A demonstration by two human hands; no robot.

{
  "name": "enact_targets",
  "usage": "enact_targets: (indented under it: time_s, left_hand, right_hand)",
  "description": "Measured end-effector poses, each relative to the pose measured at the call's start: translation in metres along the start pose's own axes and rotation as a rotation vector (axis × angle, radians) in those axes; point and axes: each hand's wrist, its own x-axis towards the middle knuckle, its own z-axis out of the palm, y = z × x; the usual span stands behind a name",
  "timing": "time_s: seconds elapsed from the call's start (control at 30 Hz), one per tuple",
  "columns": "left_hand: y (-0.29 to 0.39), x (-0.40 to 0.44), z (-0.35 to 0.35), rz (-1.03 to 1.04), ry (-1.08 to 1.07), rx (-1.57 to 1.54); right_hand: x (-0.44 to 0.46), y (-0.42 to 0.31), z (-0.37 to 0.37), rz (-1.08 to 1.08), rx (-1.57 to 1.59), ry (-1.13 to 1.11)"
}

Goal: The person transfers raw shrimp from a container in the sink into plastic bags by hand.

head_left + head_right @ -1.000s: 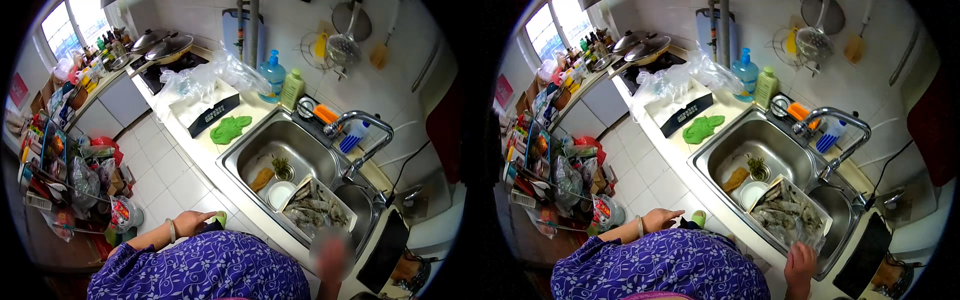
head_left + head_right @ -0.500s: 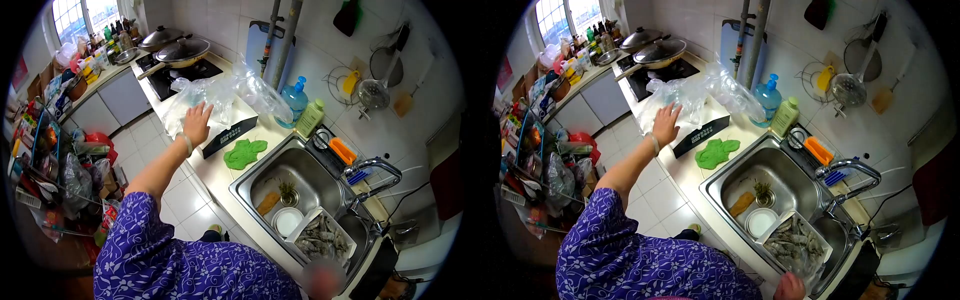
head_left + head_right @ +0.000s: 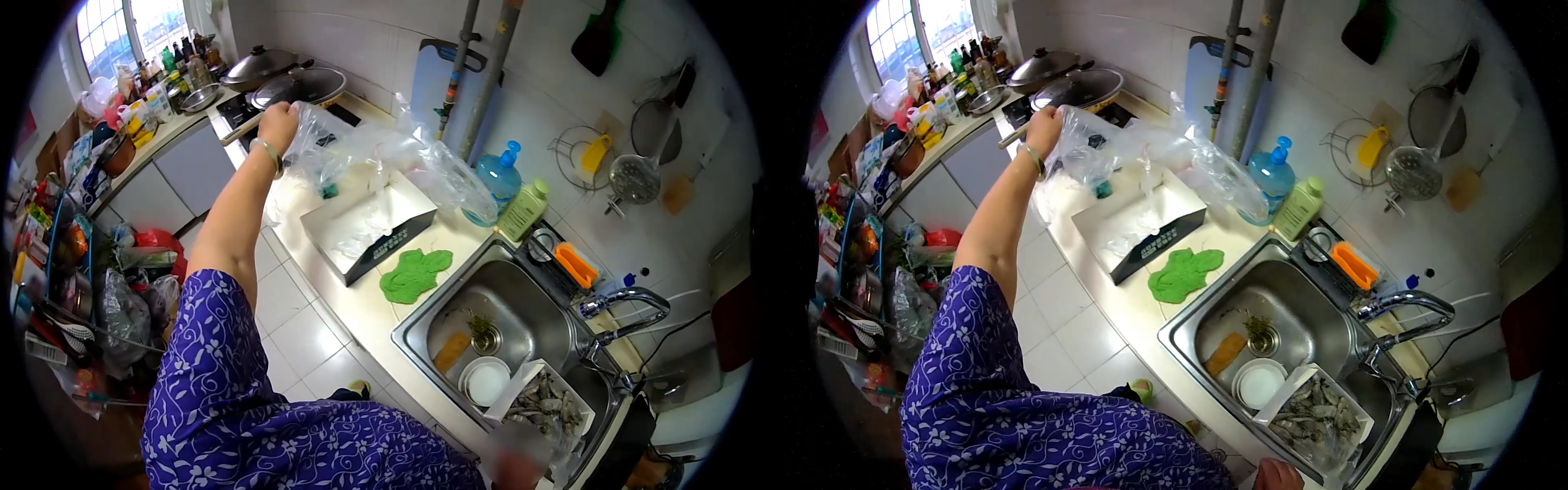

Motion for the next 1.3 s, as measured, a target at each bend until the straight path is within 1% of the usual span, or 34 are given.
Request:
enact_targets:
  time_s: [0.07, 0.1, 0.13, 0.2, 0.23, 0.27, 0.33, 0.37, 0.4, 0.47, 0.5, 0.53, 0.6, 0.67, 0.7, 0.73, 0.77, 0.8, 0.83, 0.87, 0.93, 0.97, 1.0, 1.07, 1.1, 1.13, 1.2, 1.23, 1.27, 1.3]
  left_hand:
    - [0.000, 0.018, -0.016, 0.003, -0.058, -0.022]
    - [0.004, 0.022, -0.025, 0.032, -0.054, -0.007]
    - [0.007, 0.024, -0.036, 0.043, -0.113, -0.129]
    - [0.016, 0.027, -0.055, 0.030, -0.166, -0.298]
    - [0.024, 0.022, -0.067, -0.003, -0.244, -0.322]
    - [0.021, 0.021, -0.070, -0.005, -0.242, -0.318]
    - [0.009, 0.018, -0.080, 0.052, -0.467, 0.102]
    - [0.019, 0.000, -0.089, -0.023, -0.403, -0.144]
    - [0.024, -0.012, -0.097, -0.028, -0.395, -0.140]
    - [0.027, -0.031, -0.116, 0.022, -0.309, -1.025]
    - [0.022, -0.037, -0.122, -0.022, -0.295, -0.876]
    - [0.019, -0.040, -0.131, -0.103, -0.405, -0.514]
    - [0.040, -0.064, -0.147, -0.140, -0.279, -0.656]
    - [0.045, -0.081, -0.160, -0.066, -0.183, -0.797]
    - [0.040, -0.085, -0.162, -0.006, -0.162, -0.840]
    - [0.036, -0.092, -0.160, -0.007, -0.169, -0.844]
    - [0.042, -0.105, -0.166, -0.138, -0.166, -0.760]
    - [0.045, -0.113, -0.173, -0.265, -0.158, -0.669]
    - [0.032, -0.113, -0.168, -0.278, -0.078, -0.695]
    - [0.031, -0.117, -0.173, -0.271, -0.078, -0.686]
    - [0.028, -0.123, -0.180, -0.379, -0.163, -0.892]
    - [0.016, -0.116, -0.180, -0.464, -0.156, -0.989]
    - [0.012, -0.112, -0.182, -0.463, -0.156, -0.982]
    - [0.006, -0.105, -0.185, -0.314, -0.153, -1.158]
    - [0.014, -0.108, -0.193, -0.318, -0.213, -1.198]
    - [0.024, -0.111, -0.194, -0.320, -0.216, -1.199]
    - [0.047, -0.117, -0.186, -0.312, -0.068, -1.102]
    - [0.049, -0.115, -0.181, -0.209, -0.060, -1.022]
    - [0.036, -0.099, -0.171, -0.222, -0.071, -1.022]
    - [0.021, -0.076, -0.157, -0.218, 0.042, -1.140]
  right_hand:
    - [0.004, -0.002, 0.008, -0.007, 0.026, -0.011]
    - [0.007, -0.002, 0.012, -0.028, 0.030, -0.005]
    - [0.009, 0.000, 0.015, -0.049, 0.033, 0.001]
    - [0.013, 0.002, 0.016, -0.071, -0.005, -0.029]
    - [0.014, 0.003, 0.017, -0.082, -0.044, -0.058]
    - [0.017, 0.005, 0.019, -0.086, -0.041, -0.059]
    - [0.026, 0.010, 0.020, -0.193, -0.015, -0.057]
    - [0.029, 0.012, 0.017, -0.206, -0.013, -0.057]
    - [0.029, 0.013, 0.017, -0.204, 0.033, -0.065]
    - [0.030, 0.017, 0.012, -0.223, 0.086, -0.083]
    - [0.030, 0.021, 0.009, -0.238, 0.079, -0.096]
    - [0.031, 0.025, 0.004, -0.250, 0.070, -0.110]
    - [0.035, 0.030, 0.002, -0.291, 0.085, -0.117]
    - [0.039, 0.035, -0.005, -0.350, 0.102, -0.149]
    - [0.040, 0.039, -0.008, -0.371, 0.106, -0.165]
    - [0.037, 0.044, -0.012, -0.388, 0.110, -0.181]
    - [0.035, 0.047, -0.013, -0.385, 0.112, -0.180]
    - [0.034, 0.048, -0.011, -0.411, 0.143, -0.119]
    - [0.032, 0.051, -0.010, -0.437, 0.177, -0.056]
    - [0.028, 0.056, -0.009, -0.436, 0.188, -0.052]
    - [0.021, 0.068, -0.007, -0.421, 0.206, -0.071]
    - [0.017, 0.071, -0.005, -0.417, 0.215, -0.070]
    - [0.014, 0.075, -0.003, -0.404, 0.219, -0.078]
    - [0.013, 0.079, 0.001, -0.397, 0.222, -0.086]
    - [0.011, 0.080, 0.001, -0.377, 0.214, -0.124]
    - [0.011, 0.079, 0.002, -0.355, 0.203, -0.160]
    - [0.018, 0.077, 0.004, -0.346, 0.192, -0.171]
    - [0.020, 0.075, 0.007, -0.337, 0.185, -0.190]
    - [0.021, 0.075, 0.010, -0.327, 0.184, -0.202]
    - [0.022, 0.076, 0.013, -0.317, 0.173, -0.191]
